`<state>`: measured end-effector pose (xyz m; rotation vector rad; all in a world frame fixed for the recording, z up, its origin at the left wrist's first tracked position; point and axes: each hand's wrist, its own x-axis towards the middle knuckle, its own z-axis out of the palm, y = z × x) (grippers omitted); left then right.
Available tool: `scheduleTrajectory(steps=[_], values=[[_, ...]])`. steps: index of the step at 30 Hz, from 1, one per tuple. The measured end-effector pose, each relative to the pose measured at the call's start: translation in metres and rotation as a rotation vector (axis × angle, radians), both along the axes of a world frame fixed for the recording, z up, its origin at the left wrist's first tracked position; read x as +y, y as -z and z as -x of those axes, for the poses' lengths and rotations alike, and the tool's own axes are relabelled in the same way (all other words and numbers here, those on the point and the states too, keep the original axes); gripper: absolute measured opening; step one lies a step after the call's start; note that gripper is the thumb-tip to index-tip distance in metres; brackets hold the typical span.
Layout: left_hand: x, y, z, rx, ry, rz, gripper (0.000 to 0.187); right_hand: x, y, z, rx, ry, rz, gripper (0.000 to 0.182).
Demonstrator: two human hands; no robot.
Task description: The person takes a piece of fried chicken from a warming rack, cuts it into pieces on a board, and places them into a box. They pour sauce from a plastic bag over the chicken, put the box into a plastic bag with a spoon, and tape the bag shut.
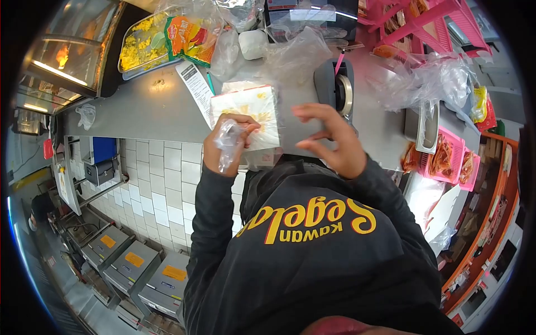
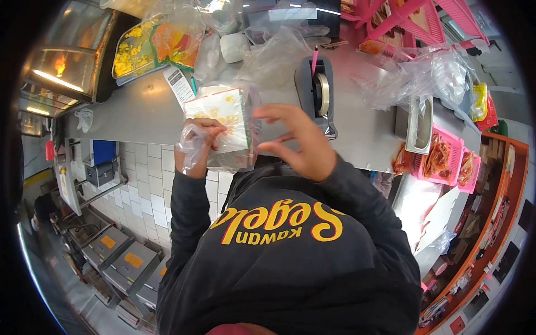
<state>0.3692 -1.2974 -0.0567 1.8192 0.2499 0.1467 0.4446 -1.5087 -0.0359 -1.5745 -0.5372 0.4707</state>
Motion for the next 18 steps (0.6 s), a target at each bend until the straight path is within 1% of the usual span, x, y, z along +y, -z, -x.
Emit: scheduleTrajectory(steps=[1,2,4,6,7,8,10,12,14,16,18], values=[[-0.002,0.000,0.000,0.021,-0.013,0.040,0.008,0.012,-0.003,0.001,-0.295,-0.039,0.132,0.027],[-0.004,-0.001,-0.001,0.042,-0.027,0.080,0.008,0.020,0.000,0.001,-0.296,-0.047,0.129,0.027],[-0.006,0.000,0.000,0.058,-0.058,0.094,0.008,0.032,0.014,-0.001,-0.630,-0.083,0.333,0.031],[-0.004,0.004,0.001,-0.004,-0.057,0.076,0.010,0.041,0.018,-0.005,-0.652,-0.110,0.328,0.029],[-0.002,0.003,0.001,0.053,-0.040,0.016,0.010,0.044,0.017,-0.006,-0.665,-0.144,0.340,0.025],[0.000,0.002,0.000,0.053,-0.052,0.019,0.010,0.046,0.017,-0.007,-0.677,-0.178,0.352,0.022],[0.006,0.001,-0.001,-0.078,0.019,-0.230,0.013,0.050,0.016,-0.009,-0.658,-0.171,0.332,0.020],[0.010,0.000,0.000,-0.059,0.010,-0.191,0.011,0.053,0.019,-0.012,-0.639,-0.159,0.314,0.018],[0.012,0.003,0.002,-0.135,0.034,-0.262,0.010,0.053,0.025,-0.013,-0.567,-0.112,0.282,0.020],[0.013,0.004,0.002,-0.112,0.002,-0.270,0.010,0.053,0.025,-0.014,-0.530,-0.122,0.275,0.020],[0.017,0.006,0.003,-0.093,0.059,-0.343,0.020,0.053,0.023,-0.012,-0.481,-0.096,0.262,0.014]])
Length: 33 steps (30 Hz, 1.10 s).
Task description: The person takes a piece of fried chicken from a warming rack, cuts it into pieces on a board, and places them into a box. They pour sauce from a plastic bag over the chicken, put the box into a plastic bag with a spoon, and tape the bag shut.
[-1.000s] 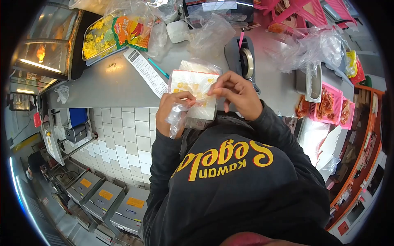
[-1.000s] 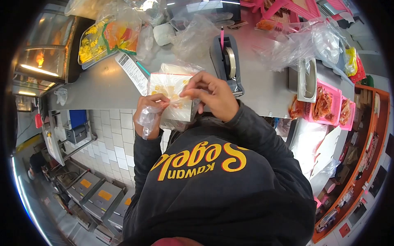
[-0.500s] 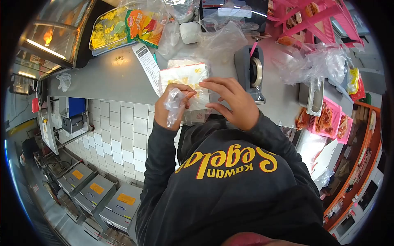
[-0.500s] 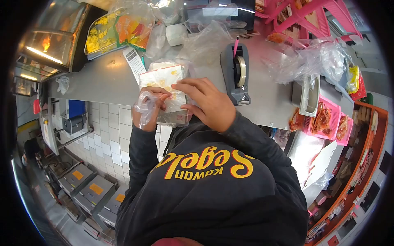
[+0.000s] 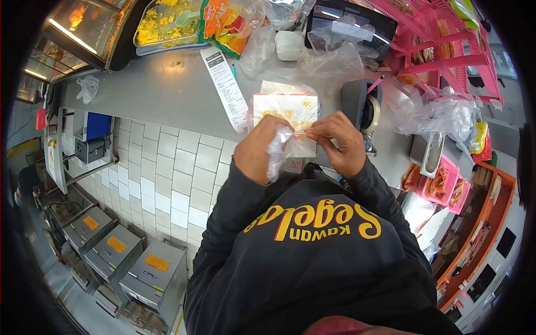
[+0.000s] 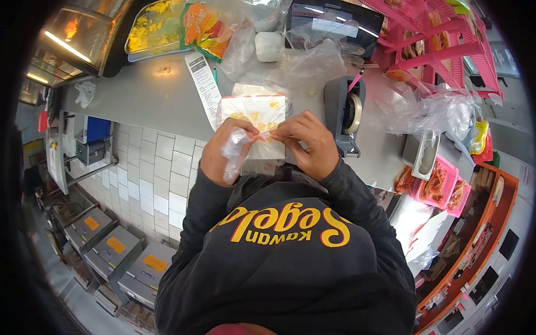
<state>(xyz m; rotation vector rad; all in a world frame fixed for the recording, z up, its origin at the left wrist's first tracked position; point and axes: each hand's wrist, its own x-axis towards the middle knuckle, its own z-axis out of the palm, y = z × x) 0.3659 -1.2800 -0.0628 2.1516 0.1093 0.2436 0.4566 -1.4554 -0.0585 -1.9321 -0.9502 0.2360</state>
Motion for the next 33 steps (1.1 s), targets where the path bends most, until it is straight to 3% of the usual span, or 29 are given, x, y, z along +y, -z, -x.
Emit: scheduleTrajectory(steps=[2,3,4,5,7,9,10,12,15,16,20,22,24,28,30,31,33], values=[[0.028,-0.014,0.002,0.171,0.018,0.408,0.035,-0.008,0.000,-0.003,0.109,0.046,-0.033,0.010],[0.054,-0.009,0.000,0.152,0.134,0.499,0.049,-0.014,0.000,-0.005,0.220,0.090,-0.069,0.007],[0.079,-0.002,-0.002,0.126,0.142,0.464,0.047,-0.023,0.001,-0.007,0.218,0.094,-0.069,0.007],[0.102,0.012,-0.006,0.117,0.009,0.556,0.040,-0.033,0.004,-0.009,0.358,0.210,-0.156,0.008],[0.149,0.065,-0.023,0.240,-0.388,0.485,0.039,-0.057,0.010,-0.012,0.496,0.326,-0.246,0.010],[0.169,0.113,-0.042,0.416,-0.556,0.358,0.045,-0.081,0.018,-0.013,0.504,0.581,-0.280,0.016],[0.168,0.124,-0.052,0.410,-0.550,0.354,0.045,-0.091,0.023,-0.011,0.499,0.585,-0.286,0.016],[0.158,0.144,-0.071,0.546,-0.570,0.080,0.049,-0.110,0.037,-0.006,0.446,0.719,-0.238,0.018],[0.177,0.209,-0.081,0.433,-0.531,0.241,0.049,-0.118,0.039,0.007,0.331,0.727,-0.009,0.022],[0.170,0.195,-0.078,0.429,-0.532,0.239,0.049,-0.120,0.037,0.011,0.280,0.716,0.099,0.024],[0.123,0.049,-0.056,-0.173,-0.383,0.630,0.045,-0.140,0.054,0.017,0.235,0.635,0.145,0.029],[0.080,-0.040,-0.037,-0.267,-0.237,0.794,0.046,-0.146,0.062,0.017,0.272,0.599,0.135,0.028],[0.059,-0.085,-0.023,-0.241,-0.088,0.854,0.049,-0.152,0.071,0.016,0.563,0.591,0.080,0.026],[0.014,-0.117,-0.015,-0.126,0.065,0.923,0.047,-0.167,0.078,0.009,0.668,0.523,-0.006,0.025],[-0.010,-0.108,-0.015,-0.126,0.344,1.200,0.042,-0.169,0.074,0.010,0.802,0.493,-0.075,0.024],[-0.033,-0.117,-0.012,-0.046,0.262,1.142,0.042,-0.170,0.073,0.009,0.807,0.498,-0.079,0.024],[-0.053,-0.106,-0.009,0.093,0.352,1.245,0.038,-0.174,0.074,0.008,0.959,0.446,-0.129,0.023]])
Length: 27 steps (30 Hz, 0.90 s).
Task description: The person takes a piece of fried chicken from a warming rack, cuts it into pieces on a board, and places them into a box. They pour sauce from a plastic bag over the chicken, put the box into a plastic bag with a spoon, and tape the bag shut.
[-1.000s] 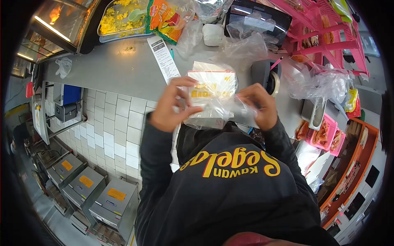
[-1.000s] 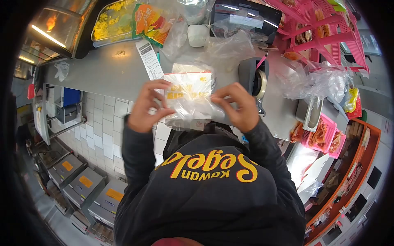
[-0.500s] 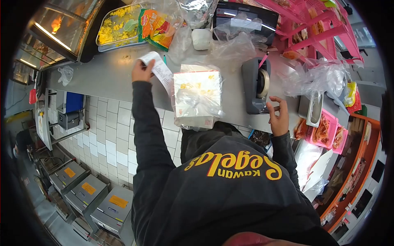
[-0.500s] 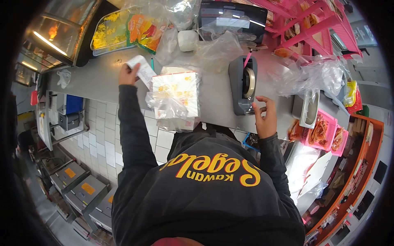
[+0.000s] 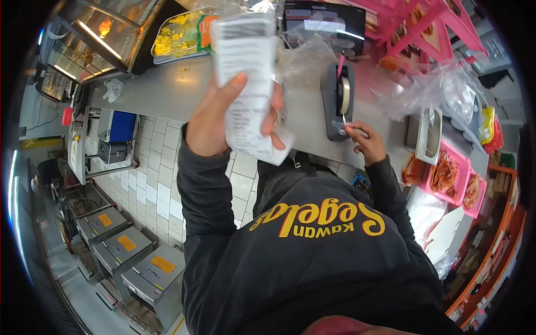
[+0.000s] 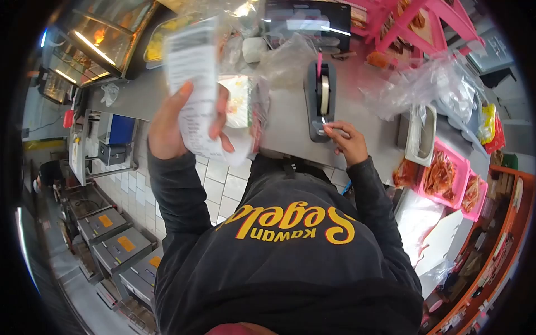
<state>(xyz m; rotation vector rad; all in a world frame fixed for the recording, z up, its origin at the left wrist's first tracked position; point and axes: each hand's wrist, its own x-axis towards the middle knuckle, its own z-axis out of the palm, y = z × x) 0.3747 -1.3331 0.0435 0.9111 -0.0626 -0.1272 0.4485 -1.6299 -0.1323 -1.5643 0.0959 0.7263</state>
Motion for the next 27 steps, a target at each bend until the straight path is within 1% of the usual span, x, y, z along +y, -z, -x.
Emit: scheduleTrajectory(steps=[1,3,4,5,6,7,8,9,10,12,13,14,15,16,17,19,21,22,23,24,25,26,27], values=[[-0.013,0.003,0.002,0.047,0.049,0.000,0.039,-0.001,0.000,0.003,0.012,0.012,0.005,0.023],[-0.030,0.023,0.002,0.133,0.213,-0.221,0.038,0.001,0.000,0.007,-0.069,0.062,-0.047,0.020],[-0.039,0.032,0.005,0.219,0.359,-0.338,0.034,0.000,0.002,0.008,-0.058,0.062,-0.072,0.018],[-0.048,0.051,0.009,0.287,0.489,-0.437,0.035,-0.003,0.011,0.008,-0.054,0.080,-0.068,0.018],[-0.055,0.097,0.015,0.257,0.592,-0.484,0.037,-0.006,0.025,0.008,-0.100,0.053,-0.163,0.017],[-0.056,0.139,0.016,0.021,0.726,-0.852,0.040,-0.010,0.033,0.008,-0.150,0.025,-0.256,0.016],[-0.067,0.148,0.015,-0.008,0.809,-1.016,0.040,-0.004,0.010,0.013,-0.064,0.062,-0.195,0.015],[-0.075,0.173,0.014,-0.035,0.824,-0.824,0.043,-0.004,0.002,0.015,-0.062,0.080,-0.187,0.015],[-0.083,0.201,0.014,-0.084,0.796,-0.776,0.047,-0.005,-0.003,0.016,-0.019,0.064,-0.254,0.015],[-0.092,0.220,0.004,-0.134,0.783,-0.718,0.050,-0.007,-0.014,0.022,0.023,0.026,-0.374,0.016],[-0.096,0.221,-0.005,-0.011,0.787,-0.646,0.054,-0.011,-0.024,0.025,0.025,0.040,-0.368,0.016],[-0.098,0.223,-0.013,0.109,0.787,-0.576,0.059,-0.015,-0.038,0.029,-0.097,-0.032,-0.328,0.017],[-0.098,0.226,-0.019,0.102,0.797,-0.573,0.059,-0.019,-0.050,0.033,-0.221,-0.106,-0.286,0.017],[-0.096,0.231,-0.024,0.240,0.862,-0.434,0.061,-0.028,-0.062,0.039,-0.315,-0.148,-0.296,0.018],[-0.093,0.235,-0.028,0.378,0.921,-0.293,0.064,-0.040,-0.071,0.045,-0.317,-0.143,-0.289,0.018],[-0.094,0.241,-0.029,0.406,0.955,-0.237,0.066,-0.058,-0.084,0.060,-0.382,-0.464,-0.199,0.017],[-0.096,0.243,-0.023,0.274,0.861,-0.233,0.067,-0.060,-0.064,0.078,0.003,-0.513,-0.315,0.018],[-0.098,0.225,-0.025,0.238,0.877,-0.187,0.064,-0.059,-0.043,0.089,0.236,-0.390,-0.266,0.020],[-0.101,0.218,-0.025,0.238,0.883,-0.183,0.064,-0.058,-0.018,0.099,0.467,-0.263,-0.215,0.021],[-0.103,0.213,-0.025,0.201,0.926,-0.117,0.063,-0.060,0.008,0.105,0.409,-0.285,-0.077,0.022],[-0.106,0.207,-0.024,0.162,0.966,-0.053,0.061,-0.060,0.015,0.105,0.411,-0.279,-0.076,0.022],[-0.108,0.198,-0.021,0.137,0.895,-0.083,0.049,-0.060,0.021,0.103,0.529,-0.227,-0.095,0.021],[-0.109,0.194,-0.021,0.139,0.900,-0.083,0.049,-0.060,0.024,0.102,0.646,-0.174,-0.116,0.021]])
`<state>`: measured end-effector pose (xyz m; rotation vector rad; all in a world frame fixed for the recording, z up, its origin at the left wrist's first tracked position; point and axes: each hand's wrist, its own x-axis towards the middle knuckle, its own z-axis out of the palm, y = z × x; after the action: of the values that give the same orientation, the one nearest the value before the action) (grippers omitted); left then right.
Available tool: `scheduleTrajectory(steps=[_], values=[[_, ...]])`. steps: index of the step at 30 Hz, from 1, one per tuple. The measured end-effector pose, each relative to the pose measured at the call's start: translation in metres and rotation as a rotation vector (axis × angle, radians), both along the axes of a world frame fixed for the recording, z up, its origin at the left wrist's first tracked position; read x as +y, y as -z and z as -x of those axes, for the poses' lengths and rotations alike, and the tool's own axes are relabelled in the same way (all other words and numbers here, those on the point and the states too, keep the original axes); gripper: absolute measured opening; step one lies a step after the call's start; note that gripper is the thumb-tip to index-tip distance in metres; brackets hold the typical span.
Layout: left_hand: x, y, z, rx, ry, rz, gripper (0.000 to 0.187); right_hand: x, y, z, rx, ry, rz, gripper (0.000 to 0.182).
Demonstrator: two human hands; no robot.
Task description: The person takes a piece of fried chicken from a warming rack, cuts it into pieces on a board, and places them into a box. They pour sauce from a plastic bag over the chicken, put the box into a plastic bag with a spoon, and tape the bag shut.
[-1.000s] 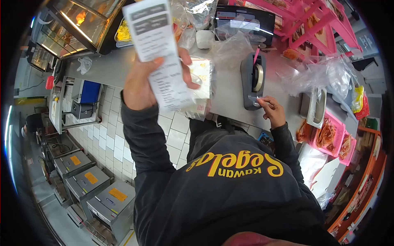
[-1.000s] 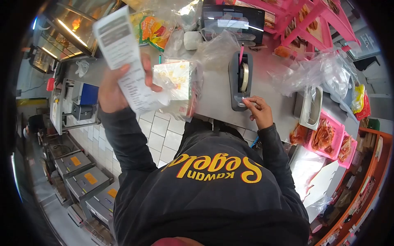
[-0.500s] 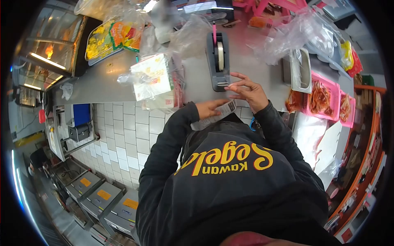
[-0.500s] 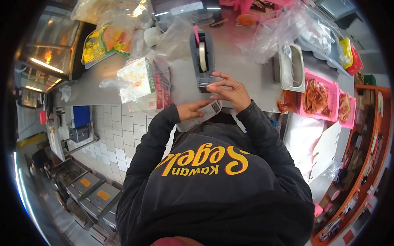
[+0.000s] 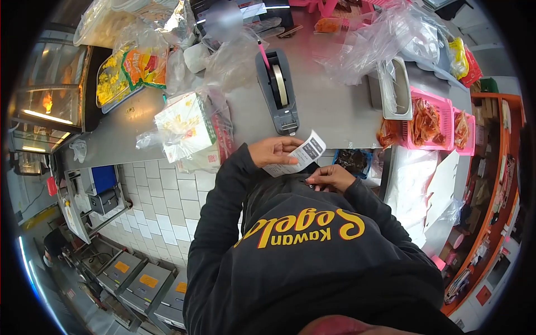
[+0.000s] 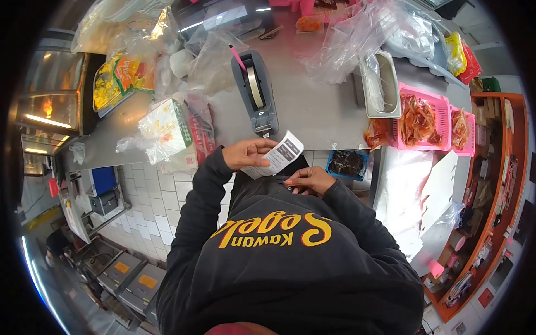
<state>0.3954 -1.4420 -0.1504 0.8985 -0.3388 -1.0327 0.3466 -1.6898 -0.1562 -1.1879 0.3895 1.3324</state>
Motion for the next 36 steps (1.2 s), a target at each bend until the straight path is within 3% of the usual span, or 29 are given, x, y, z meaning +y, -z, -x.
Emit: scheduleTrajectory(steps=[2,6,9,10,13,14,16,17,18,20,24,27,28,30,33,36], values=[[-0.001,-0.003,0.001,0.291,-0.215,-0.244,0.036,0.003,0.000,-0.001,-0.019,-0.015,0.027,0.022],[-0.023,0.027,0.013,0.229,-0.463,-0.348,0.040,0.006,0.004,-0.003,-0.074,-0.096,0.077,0.021],[-0.031,0.035,0.019,-0.077,-0.618,-0.773,0.037,0.007,0.006,-0.006,-0.091,-0.111,0.066,0.021],[-0.032,0.036,0.020,-0.076,-0.628,-0.778,0.037,0.007,0.004,-0.009,-0.100,-0.102,0.049,0.021],[-0.035,0.032,0.020,-0.453,-0.722,-1.056,0.034,0.003,0.003,-0.021,-0.116,-0.172,0.050,0.020],[-0.031,0.055,0.030,-0.453,-0.730,-1.058,0.034,0.001,0.003,-0.024,-0.122,-0.224,0.041,0.019],[-0.017,0.118,0.053,0.246,-0.673,-0.886,0.039,0.000,-0.005,-0.037,-0.143,-0.280,0.031,0.018],[-0.007,0.100,0.058,-0.236,-0.506,-1.004,0.041,0.000,-0.010,-0.042,-0.173,-0.321,0.021,0.017],[-0.004,0.085,0.060,-0.236,-0.499,-1.007,0.041,0.001,-0.017,-0.041,-0.184,-0.366,0.011,0.016],[0.001,0.033,0.062,-0.105,-0.778,-0.724,0.040,0.011,-0.030,-0.051,-0.210,-0.399,-0.027,0.018],[0.037,-0.096,0.054,0.055,-0.871,-0.651,0.034,0.050,-0.063,-0.082,-0.437,-0.147,-0.313,0.016],[0.057,-0.153,0.039,-0.219,-1.048,-0.844,0.034,0.096,-0.080,-0.111,-0.540,-0.106,-0.367,0.023],[0.064,-0.160,0.030,-0.347,-1.101,-0.971,0.033,0.113,-0.082,-0.118,-0.583,-0.106,-0.369,0.026],[0.094,-0.139,0.011,-1.067,-1.076,-1.475,0.031,0.147,-0.072,-0.130,-0.603,-0.147,-0.301,0.029],[0.120,-0.090,0.005,-0.967,-1.016,-1.693,0.034,0.179,-0.053,-0.136,-0.636,-0.276,-0.147,0.035],[0.120,-0.084,0.003,-0.856,-0.972,-1.830,0.034,0.194,-0.031,-0.138,-0.573,-0.349,-0.100,0.042]])
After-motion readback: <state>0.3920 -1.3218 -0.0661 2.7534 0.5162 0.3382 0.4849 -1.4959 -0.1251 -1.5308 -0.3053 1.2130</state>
